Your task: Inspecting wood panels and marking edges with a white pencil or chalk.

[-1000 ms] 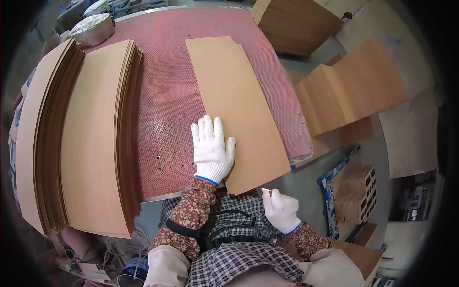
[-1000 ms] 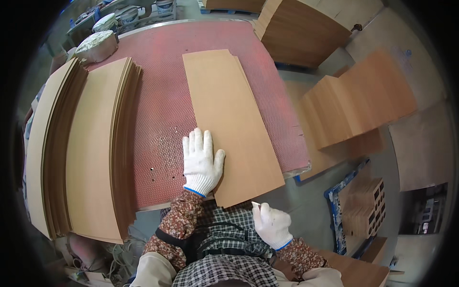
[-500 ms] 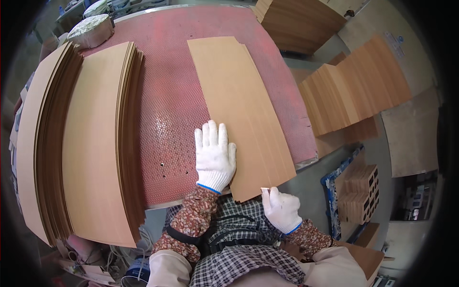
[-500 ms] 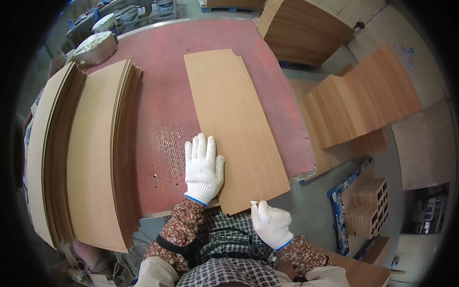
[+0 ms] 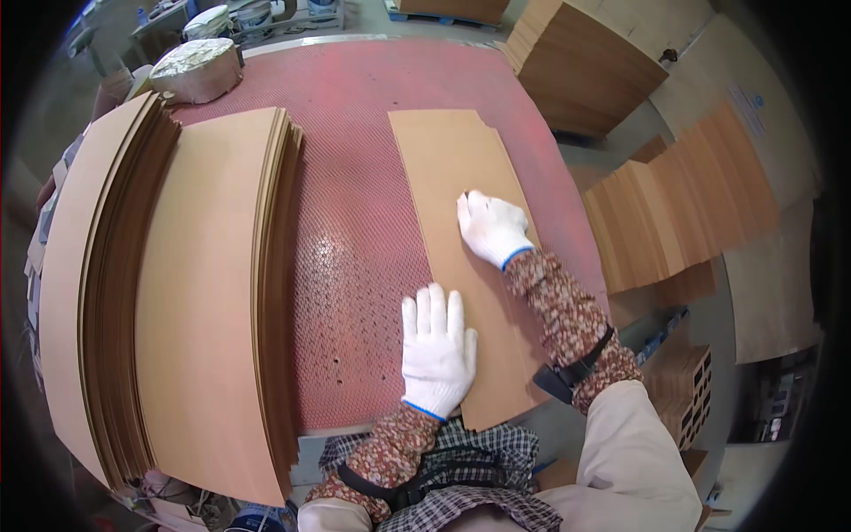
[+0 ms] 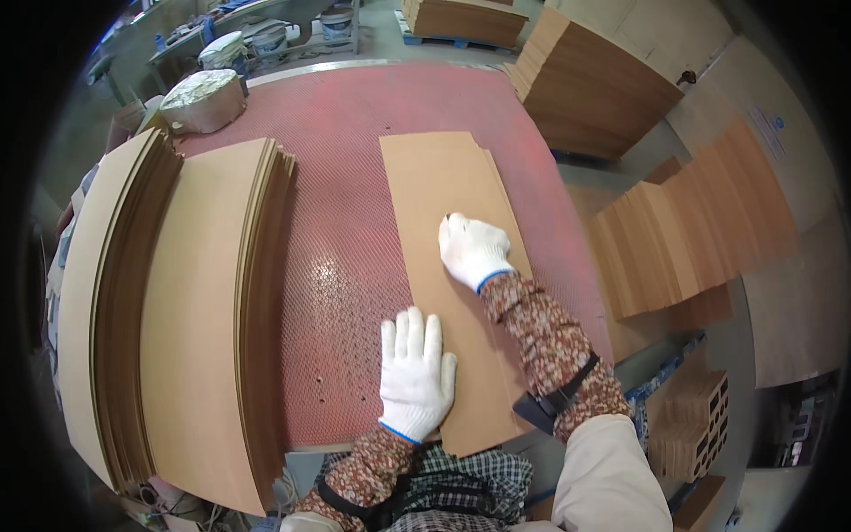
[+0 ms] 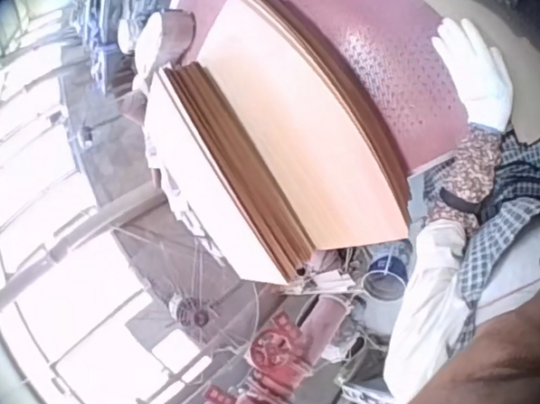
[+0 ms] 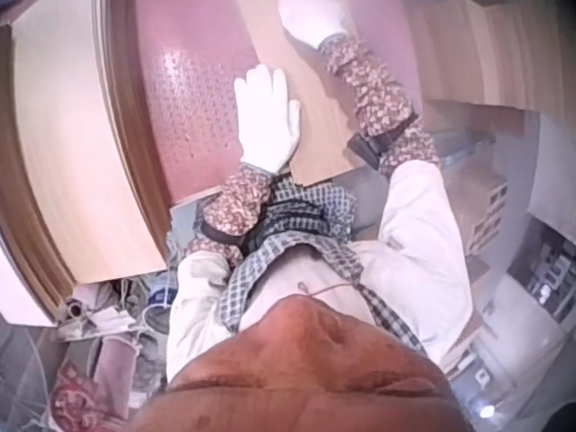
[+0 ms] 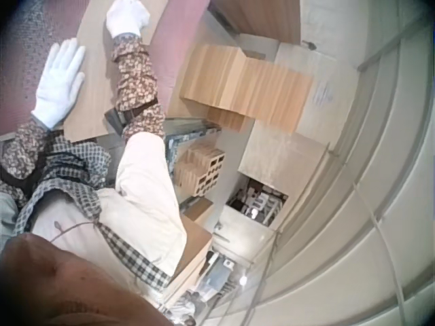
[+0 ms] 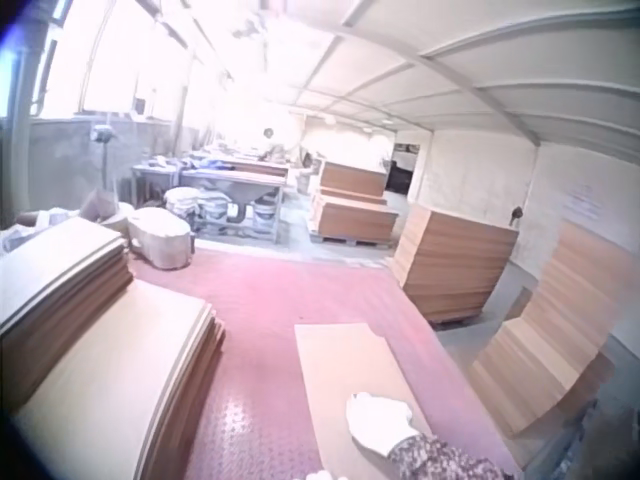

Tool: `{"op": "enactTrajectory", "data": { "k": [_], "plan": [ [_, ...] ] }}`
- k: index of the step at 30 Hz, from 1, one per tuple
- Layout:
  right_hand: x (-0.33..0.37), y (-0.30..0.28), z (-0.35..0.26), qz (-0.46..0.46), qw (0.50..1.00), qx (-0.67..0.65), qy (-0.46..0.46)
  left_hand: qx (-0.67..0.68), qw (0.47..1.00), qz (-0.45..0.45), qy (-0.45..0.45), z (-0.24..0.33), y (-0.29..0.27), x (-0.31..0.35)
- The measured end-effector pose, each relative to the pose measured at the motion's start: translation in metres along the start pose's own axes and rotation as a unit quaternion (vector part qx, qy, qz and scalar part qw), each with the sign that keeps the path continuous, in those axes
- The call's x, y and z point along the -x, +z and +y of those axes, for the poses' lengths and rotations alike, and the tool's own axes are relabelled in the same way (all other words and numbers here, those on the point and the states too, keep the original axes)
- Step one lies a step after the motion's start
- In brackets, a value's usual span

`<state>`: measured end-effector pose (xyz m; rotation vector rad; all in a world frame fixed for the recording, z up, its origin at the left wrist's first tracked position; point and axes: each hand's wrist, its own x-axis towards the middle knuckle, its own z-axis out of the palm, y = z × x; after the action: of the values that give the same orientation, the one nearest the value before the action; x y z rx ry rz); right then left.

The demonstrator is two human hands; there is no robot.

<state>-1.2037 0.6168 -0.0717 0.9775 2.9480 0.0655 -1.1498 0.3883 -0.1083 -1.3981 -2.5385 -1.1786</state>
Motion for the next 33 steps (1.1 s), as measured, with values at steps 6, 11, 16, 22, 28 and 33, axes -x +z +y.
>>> {"op": "enactTrajectory", "data": {
  "k": [6,11,16,22,28,33],
  "plan": [
    [-0.115,-0.014,-0.017,-0.02,1.0,-0.012,-0.007,0.009,1.0,-0.027,-0.008,0.002,-0.007,-0.004],
    [-0.165,-0.027,-0.028,-0.054,0.997,0.04,-0.029,0.027,0.998,-0.059,-0.014,0.002,-0.008,-0.004],
    [-0.188,-0.031,-0.03,-0.087,0.994,0.049,-0.041,0.011,0.999,-0.039,-0.015,0.003,-0.007,-0.002],
    [-0.143,-0.013,-0.024,-0.031,1.0,0.002,0.004,0.029,0.999,-0.018,-0.009,0.002,-0.004,0.001],
    [-0.021,0.002,-0.002,0.005,1.0,0.016,-0.007,0.014,1.0,0.028,0.001,-0.001,0.007,0.008],
    [0.105,0.011,0.016,0.069,0.996,0.045,-0.032,0.006,0.999,0.049,0.014,-0.003,0.016,0.013]
  ]
}}
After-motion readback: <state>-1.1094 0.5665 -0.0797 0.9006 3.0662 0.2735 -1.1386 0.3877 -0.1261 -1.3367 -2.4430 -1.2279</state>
